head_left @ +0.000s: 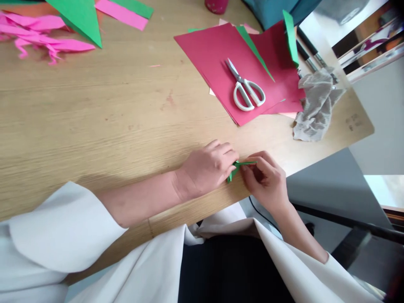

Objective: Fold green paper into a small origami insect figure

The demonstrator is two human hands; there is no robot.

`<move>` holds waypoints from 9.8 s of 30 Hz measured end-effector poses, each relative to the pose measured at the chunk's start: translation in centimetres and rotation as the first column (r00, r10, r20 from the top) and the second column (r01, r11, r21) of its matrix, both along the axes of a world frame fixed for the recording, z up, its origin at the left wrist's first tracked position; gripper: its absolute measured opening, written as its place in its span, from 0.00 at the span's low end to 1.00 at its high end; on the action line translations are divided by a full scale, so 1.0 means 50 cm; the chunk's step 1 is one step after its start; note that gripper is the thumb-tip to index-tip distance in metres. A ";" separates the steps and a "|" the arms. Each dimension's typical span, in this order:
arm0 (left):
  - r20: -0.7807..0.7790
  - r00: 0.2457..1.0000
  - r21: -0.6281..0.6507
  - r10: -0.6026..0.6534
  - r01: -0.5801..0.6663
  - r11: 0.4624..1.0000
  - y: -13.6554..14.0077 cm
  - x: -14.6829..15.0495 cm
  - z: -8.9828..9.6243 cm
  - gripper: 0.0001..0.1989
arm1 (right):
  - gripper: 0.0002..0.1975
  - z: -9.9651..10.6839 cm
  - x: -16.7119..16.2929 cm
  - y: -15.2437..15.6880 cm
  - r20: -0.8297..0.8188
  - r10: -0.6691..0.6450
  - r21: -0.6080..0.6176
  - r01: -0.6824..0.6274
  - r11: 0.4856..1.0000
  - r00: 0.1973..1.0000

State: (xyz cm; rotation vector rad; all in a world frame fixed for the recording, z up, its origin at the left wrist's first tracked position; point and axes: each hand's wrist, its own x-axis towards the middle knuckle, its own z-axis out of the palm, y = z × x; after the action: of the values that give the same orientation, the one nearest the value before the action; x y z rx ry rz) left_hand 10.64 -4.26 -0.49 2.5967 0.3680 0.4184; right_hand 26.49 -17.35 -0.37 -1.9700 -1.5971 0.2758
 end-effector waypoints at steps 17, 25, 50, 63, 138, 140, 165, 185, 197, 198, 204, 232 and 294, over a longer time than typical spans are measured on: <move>-0.024 1.000 -0.048 0.015 -0.016 0.999 -0.007 0.001 -0.001 0.09 | 0.05 0.015 -0.010 0.018 -0.050 -0.064 -0.058 0.061 0.996 0.997; 0.010 0.998 0.176 -0.057 0.055 0.983 -0.008 -0.010 -0.011 0.12 | 0.04 -0.001 -0.012 0.017 0.031 -0.128 -0.027 0.129 0.991 0.991; 0.083 0.986 0.533 -0.145 0.079 0.842 -0.010 -0.025 -0.016 0.13 | 0.20 -0.012 0.016 -0.028 0.332 0.240 0.076 -0.279 0.957 0.912; 0.011 0.985 0.531 -0.172 0.140 0.836 -0.008 -0.029 -0.010 0.13 | 0.21 0.000 0.014 0.002 0.483 0.258 -0.095 -0.243 0.965 0.837; -0.055 0.984 -0.280 0.168 -0.177 0.944 0.128 -0.181 0.034 0.09 | 0.09 -0.002 -0.079 0.195 0.177 0.747 0.078 -0.765 0.639 0.641; -0.035 0.981 -0.299 0.189 -0.191 0.935 0.131 -0.181 0.030 0.12 | 0.10 -0.002 -0.078 0.193 0.189 0.745 0.060 -0.764 0.642 0.640; 0.088 0.996 0.405 0.007 -0.043 0.914 0.083 -0.237 -0.004 0.12 | 0.10 -0.001 -0.071 0.187 0.358 0.730 0.074 -0.797 0.599 0.582; -0.013 0.997 0.328 0.079 -0.071 0.942 0.056 -0.230 0.000 0.14 | 0.13 -0.004 -0.053 0.192 0.310 0.735 0.011 -0.775 0.632 0.603; -0.033 0.999 0.378 0.019 -0.005 0.926 0.073 -0.238 0.002 0.15 | 0.19 0.003 -0.046 0.183 0.337 0.741 -0.043 -0.777 0.628 0.581; -0.032 0.999 0.377 0.012 0.001 0.926 0.074 -0.238 0.002 0.14 | 0.19 0.004 -0.047 0.183 0.338 0.739 -0.038 -0.776 0.629 0.582; -0.005 1.000 0.321 0.019 -0.016 0.947 0.080 -0.242 0.000 0.14 | 0.19 0.003 -0.044 0.181 0.298 0.747 -0.032 -0.776 0.629 0.594; -0.036 0.999 0.328 -0.041 0.051 0.943 0.100 -0.235 0.002 0.14 | 0.22 -0.019 -0.031 0.188 0.093 0.733 0.036 -0.738 0.673 0.673; -0.411 0.904 0.114 -0.116 0.177 0.977 0.104 -0.244 0.010 0.38 | 0.20 0.000 -0.012 0.200 0.186 0.847 -0.027 -0.860 0.510 0.497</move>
State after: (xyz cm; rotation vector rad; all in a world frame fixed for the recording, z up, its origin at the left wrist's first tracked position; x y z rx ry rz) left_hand -1.59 0.96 0.03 2.8284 0.2801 -0.1565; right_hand 25.89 -7.35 -0.35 -0.9704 -2.5854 0.4181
